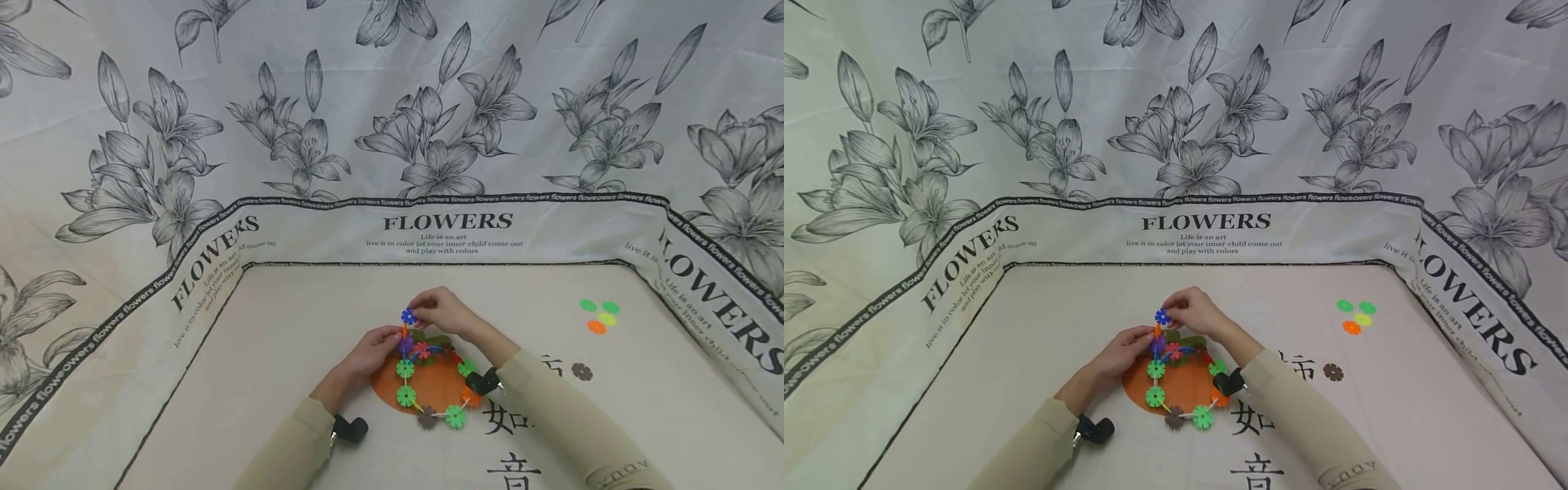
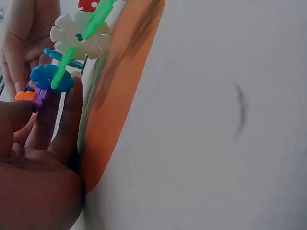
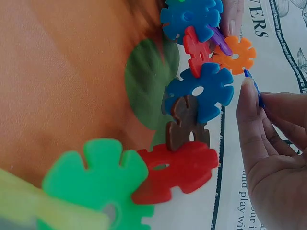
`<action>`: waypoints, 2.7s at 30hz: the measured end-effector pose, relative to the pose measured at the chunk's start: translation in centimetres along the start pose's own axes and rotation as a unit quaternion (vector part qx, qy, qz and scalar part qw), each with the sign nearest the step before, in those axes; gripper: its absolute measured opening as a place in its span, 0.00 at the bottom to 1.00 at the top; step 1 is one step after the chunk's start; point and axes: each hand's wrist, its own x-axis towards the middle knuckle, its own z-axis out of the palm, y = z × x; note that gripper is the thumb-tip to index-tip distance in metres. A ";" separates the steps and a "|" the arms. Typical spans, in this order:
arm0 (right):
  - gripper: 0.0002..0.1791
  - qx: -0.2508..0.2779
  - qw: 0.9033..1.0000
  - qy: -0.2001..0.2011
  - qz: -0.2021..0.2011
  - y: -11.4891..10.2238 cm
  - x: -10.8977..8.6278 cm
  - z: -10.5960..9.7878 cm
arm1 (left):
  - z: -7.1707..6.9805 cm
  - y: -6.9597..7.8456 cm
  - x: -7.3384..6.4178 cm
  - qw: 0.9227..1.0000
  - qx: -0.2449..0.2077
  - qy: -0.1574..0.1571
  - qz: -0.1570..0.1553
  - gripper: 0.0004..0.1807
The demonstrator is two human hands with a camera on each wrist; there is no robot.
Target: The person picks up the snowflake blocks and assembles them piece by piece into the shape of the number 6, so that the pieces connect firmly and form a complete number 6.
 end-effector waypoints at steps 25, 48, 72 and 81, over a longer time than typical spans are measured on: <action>0.13 0.013 1.000 -0.023 0.005 0.7 0.4 0.2 | 0.8 0.4 0.3 0.997 0.027 0.063 -0.041 0.22; 0.11 0.023 0.999 -0.023 -0.012 2.4 0.7 0.3 | 1.2 0.1 0.3 0.999 0.025 0.047 0.006 0.19; 0.21 -0.024 0.998 -0.052 -0.008 1.7 -2.7 -2.6 | 0.9 0.0 0.8 0.996 0.085 0.037 -0.010 0.17; 0.19 -0.089 0.996 -0.019 -0.003 1.2 -7.2 -6.2 | 0.9 -0.2 0.4 0.996 0.069 0.048 -0.025 0.18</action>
